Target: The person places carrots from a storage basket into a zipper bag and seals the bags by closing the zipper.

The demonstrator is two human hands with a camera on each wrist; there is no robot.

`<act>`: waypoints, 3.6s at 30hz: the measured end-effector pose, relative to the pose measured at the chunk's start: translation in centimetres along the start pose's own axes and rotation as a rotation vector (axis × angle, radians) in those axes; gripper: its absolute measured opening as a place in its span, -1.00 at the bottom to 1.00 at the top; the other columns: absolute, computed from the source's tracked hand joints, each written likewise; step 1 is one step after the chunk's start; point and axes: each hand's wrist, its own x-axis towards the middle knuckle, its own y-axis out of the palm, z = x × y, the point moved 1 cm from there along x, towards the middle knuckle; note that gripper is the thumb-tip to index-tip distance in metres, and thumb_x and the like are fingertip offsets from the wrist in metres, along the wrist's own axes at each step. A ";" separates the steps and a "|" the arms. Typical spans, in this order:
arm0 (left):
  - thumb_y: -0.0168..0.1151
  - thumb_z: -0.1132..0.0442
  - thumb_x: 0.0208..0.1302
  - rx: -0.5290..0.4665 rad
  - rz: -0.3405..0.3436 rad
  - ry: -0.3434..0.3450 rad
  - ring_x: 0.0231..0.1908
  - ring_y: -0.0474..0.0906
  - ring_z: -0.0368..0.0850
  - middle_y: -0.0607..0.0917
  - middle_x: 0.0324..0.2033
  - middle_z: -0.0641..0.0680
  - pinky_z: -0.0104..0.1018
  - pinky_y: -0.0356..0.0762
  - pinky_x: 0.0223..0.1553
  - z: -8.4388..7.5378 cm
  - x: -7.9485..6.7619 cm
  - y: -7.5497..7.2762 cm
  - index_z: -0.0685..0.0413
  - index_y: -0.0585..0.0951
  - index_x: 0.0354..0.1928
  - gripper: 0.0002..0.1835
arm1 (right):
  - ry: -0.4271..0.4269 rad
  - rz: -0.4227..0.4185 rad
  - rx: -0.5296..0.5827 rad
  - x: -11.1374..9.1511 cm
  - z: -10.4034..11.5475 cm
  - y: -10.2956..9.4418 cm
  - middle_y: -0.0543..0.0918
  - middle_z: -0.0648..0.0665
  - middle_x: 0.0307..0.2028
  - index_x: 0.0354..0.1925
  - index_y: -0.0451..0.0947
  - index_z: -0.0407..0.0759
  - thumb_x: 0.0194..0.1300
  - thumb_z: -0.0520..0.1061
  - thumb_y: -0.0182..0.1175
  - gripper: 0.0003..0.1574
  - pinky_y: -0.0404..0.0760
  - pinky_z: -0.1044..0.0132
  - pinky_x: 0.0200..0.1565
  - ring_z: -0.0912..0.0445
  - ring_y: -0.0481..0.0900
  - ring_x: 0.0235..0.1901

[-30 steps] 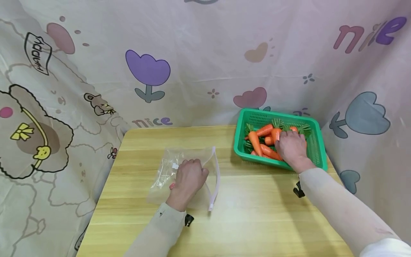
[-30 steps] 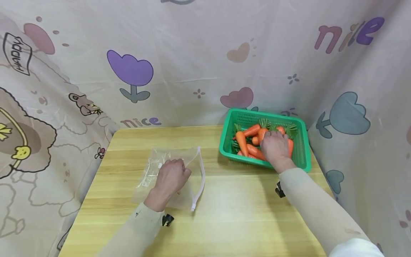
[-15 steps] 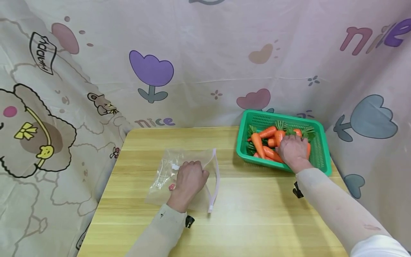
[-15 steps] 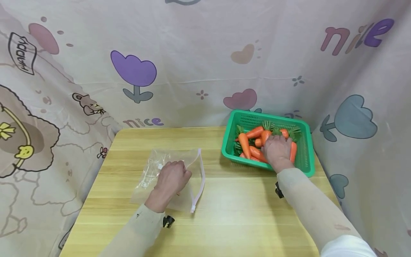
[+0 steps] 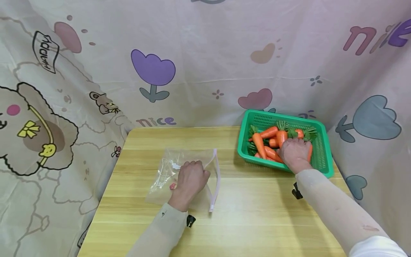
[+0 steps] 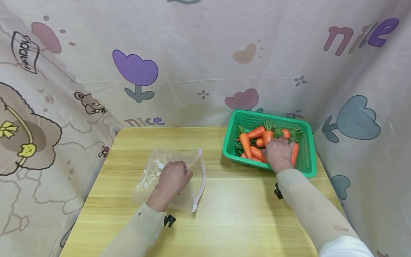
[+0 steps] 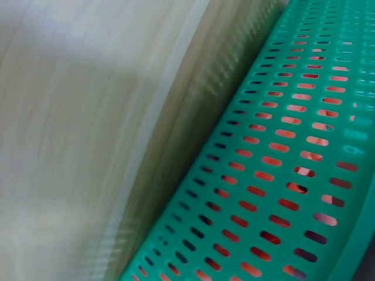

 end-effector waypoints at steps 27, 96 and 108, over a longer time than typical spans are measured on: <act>0.13 0.15 0.32 -0.029 0.034 -0.050 -0.46 0.41 0.03 0.49 -0.61 0.03 -0.13 0.42 -0.28 0.8 1.1 -2.0 0.01 0.43 -0.59 -0.70 | -0.118 -0.250 0.074 -1.1 -3.5 -2.0 0.50 -0.47 -0.21 -0.26 0.32 -0.37 0.38 0.16 0.22 -0.41 0.34 -0.33 -0.07 -0.38 0.40 -0.12; 0.11 0.17 0.33 -0.179 0.002 0.001 -0.48 0.39 -0.03 0.43 -0.62 -0.03 -0.25 0.32 -0.37 -5.9 1.4 -4.2 0.01 0.43 -0.57 -0.72 | -1.047 -0.534 -0.051 -6.6 16.0 -6.1 0.53 -0.04 -0.40 -0.34 0.51 -0.11 0.09 0.11 0.46 -0.59 0.26 0.16 -0.21 -0.02 0.45 -0.29; 0.05 0.17 0.37 -0.313 0.026 -0.090 -0.49 0.33 -0.06 0.38 -0.58 -0.02 -0.25 0.28 -0.43 -5.2 1.5 -4.9 0.00 0.38 -0.51 -0.75 | -1.054 -0.491 0.026 -7.0 15.4 -5.9 0.60 -0.02 -0.33 -0.29 0.60 -0.06 0.32 0.13 0.44 -0.66 0.36 0.15 -0.14 -0.01 0.51 -0.22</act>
